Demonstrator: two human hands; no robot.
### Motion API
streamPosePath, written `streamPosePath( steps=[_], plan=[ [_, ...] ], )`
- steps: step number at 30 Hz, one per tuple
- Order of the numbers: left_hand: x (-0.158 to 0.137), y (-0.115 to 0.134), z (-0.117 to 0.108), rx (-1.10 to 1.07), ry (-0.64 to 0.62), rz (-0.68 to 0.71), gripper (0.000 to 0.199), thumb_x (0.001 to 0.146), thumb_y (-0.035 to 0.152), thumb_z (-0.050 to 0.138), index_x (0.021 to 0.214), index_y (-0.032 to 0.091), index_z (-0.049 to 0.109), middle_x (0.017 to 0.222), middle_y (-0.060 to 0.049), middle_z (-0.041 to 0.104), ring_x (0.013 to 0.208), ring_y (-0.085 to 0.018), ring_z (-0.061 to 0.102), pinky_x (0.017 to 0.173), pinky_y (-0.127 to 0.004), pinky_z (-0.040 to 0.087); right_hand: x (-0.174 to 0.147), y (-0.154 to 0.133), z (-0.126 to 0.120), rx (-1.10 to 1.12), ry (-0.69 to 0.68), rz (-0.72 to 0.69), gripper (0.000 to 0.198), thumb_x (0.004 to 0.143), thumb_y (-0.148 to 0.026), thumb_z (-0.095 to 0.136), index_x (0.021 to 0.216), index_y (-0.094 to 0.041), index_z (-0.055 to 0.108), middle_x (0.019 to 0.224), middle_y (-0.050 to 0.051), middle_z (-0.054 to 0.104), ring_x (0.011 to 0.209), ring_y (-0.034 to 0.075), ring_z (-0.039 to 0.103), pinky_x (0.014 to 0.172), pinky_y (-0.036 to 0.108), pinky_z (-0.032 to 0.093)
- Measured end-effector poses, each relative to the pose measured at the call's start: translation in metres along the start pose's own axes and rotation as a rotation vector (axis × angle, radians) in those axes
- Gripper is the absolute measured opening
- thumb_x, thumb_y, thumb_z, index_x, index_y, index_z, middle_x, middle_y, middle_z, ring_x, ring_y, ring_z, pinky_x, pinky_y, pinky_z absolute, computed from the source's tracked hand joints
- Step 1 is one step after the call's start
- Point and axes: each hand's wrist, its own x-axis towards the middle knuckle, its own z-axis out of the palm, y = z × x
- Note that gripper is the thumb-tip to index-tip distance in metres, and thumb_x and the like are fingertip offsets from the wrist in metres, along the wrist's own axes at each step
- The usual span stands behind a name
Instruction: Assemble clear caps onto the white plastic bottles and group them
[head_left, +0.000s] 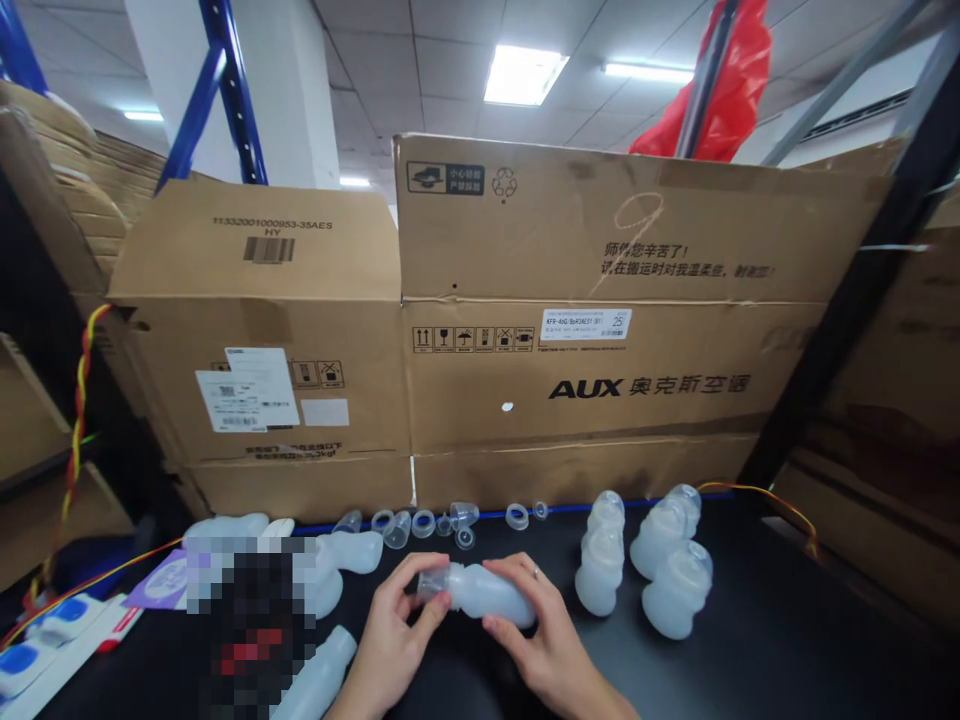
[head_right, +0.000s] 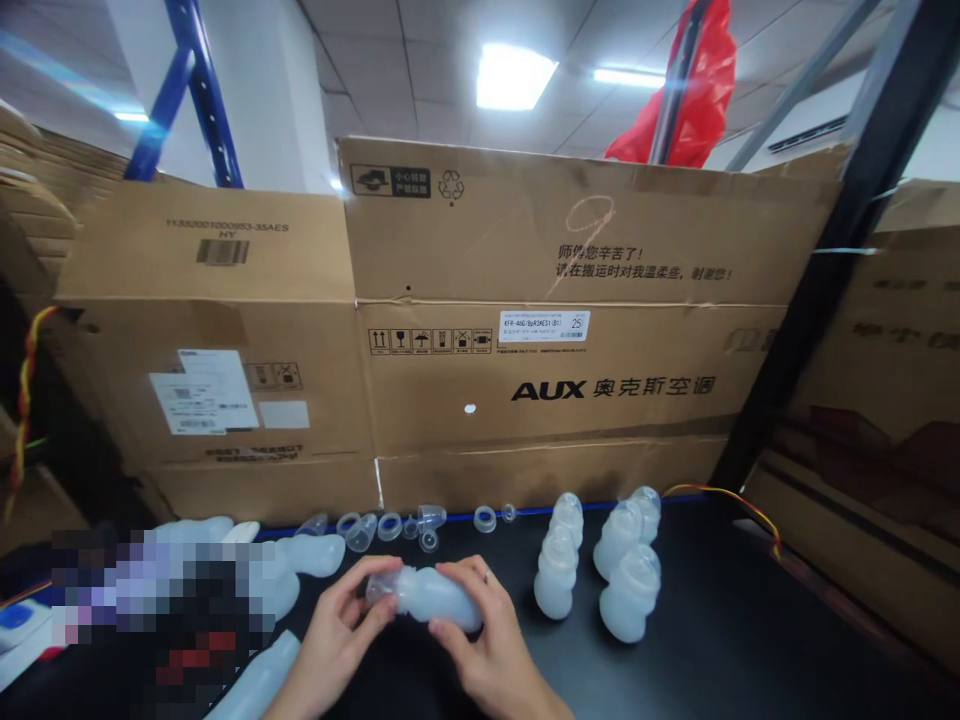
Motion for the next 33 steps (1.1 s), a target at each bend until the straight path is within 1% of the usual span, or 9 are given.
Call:
streamPosePath(
  steps=[4,8,11,14,18,22,26,31,33],
  plan=[
    [-0.001,0.013,0.008,-0.146,0.057,-0.115,0.048,0.073,0.052,0.089,0.107,0.02,0.08,0.099,-0.009,0.08,0.089,-0.024,0.076,0.074,-0.029,0.063,-0.007,0.006,0.026,0.033,0.053,-0.027,0.046,0.097,-0.041,0.068,0.14,-0.028,0.059,0.122,0.007,0.063,0.109,0.025,0.062,0.096,0.035,0.047],
    [-0.012,0.021,0.03,0.039,0.081,0.076,0.04,0.06,0.046,0.098,0.09,0.024,0.085,0.079,-0.003,0.075,0.068,-0.017,0.068,0.06,-0.023,0.054,-0.011,0.007,0.047,0.018,-0.054,0.002,0.04,0.084,-0.036,0.078,0.12,-0.025,0.066,0.11,0.005,0.07,0.098,0.025,0.065,0.088,0.032,0.048],
    [-0.017,0.024,0.039,0.193,0.12,0.166,0.032,0.072,0.046,0.091,0.099,0.028,0.086,0.083,-0.004,0.077,0.073,-0.019,0.071,0.066,-0.025,0.057,-0.009,-0.001,0.052,-0.046,-0.064,0.016,0.031,0.086,-0.032,0.074,0.116,-0.025,0.066,0.106,0.003,0.07,0.092,0.023,0.063,0.084,0.03,0.046],
    [-0.014,0.03,0.033,0.197,0.051,0.116,0.031,0.081,0.049,0.084,0.105,0.029,0.086,0.089,-0.005,0.078,0.083,-0.023,0.074,0.08,-0.03,0.059,-0.006,-0.01,0.046,0.05,-0.092,0.044,0.04,0.087,-0.032,0.076,0.124,-0.026,0.062,0.101,-0.001,0.068,0.084,0.018,0.059,0.08,0.027,0.046],
    [-0.01,0.034,0.024,0.156,-0.111,0.075,0.037,0.086,0.054,0.078,0.109,0.026,0.085,0.093,-0.007,0.077,0.089,-0.025,0.072,0.084,-0.033,0.056,-0.001,-0.016,0.03,0.146,-0.221,0.093,0.044,0.082,-0.023,0.077,0.125,-0.024,0.065,0.098,-0.003,0.067,0.084,0.017,0.056,0.081,0.026,0.047],
    [-0.017,0.018,0.032,0.123,-0.096,0.137,0.045,0.09,0.054,0.072,0.125,0.026,0.079,0.104,-0.01,0.079,0.098,-0.028,0.072,0.091,-0.039,0.057,0.0,-0.009,0.015,0.115,-0.309,0.123,0.058,0.084,-0.026,0.078,0.139,-0.026,0.061,0.111,0.001,0.07,0.098,0.023,0.062,0.092,0.031,0.05],
    [-0.024,-0.003,0.046,0.166,-0.018,0.169,0.041,0.088,0.045,0.076,0.125,0.026,0.078,0.117,-0.011,0.079,0.108,-0.03,0.073,0.099,-0.04,0.058,0.0,0.002,0.008,0.021,-0.236,0.063,0.054,0.092,-0.042,0.074,0.14,-0.022,0.06,0.127,0.011,0.067,0.114,0.03,0.063,0.108,0.043,0.048],
    [-0.022,-0.017,0.046,0.109,0.04,0.087,0.043,0.09,0.052,0.073,0.121,0.023,0.077,0.105,-0.01,0.078,0.098,-0.028,0.075,0.087,-0.036,0.063,0.0,0.004,0.0,-0.074,-0.138,0.029,0.102,0.079,-0.053,0.084,0.161,-0.018,0.034,0.148,0.019,0.054,0.133,0.034,0.057,0.116,0.048,0.046],
    [-0.019,-0.024,0.044,0.201,-0.035,0.06,0.044,0.09,0.055,0.072,0.119,0.023,0.078,0.108,-0.011,0.078,0.102,-0.03,0.075,0.09,-0.038,0.063,0.002,0.007,-0.003,-0.129,-0.086,-0.093,0.09,0.087,-0.053,0.073,0.161,-0.017,0.036,0.151,0.02,0.053,0.135,0.034,0.057,0.116,0.047,0.047]
  ],
)
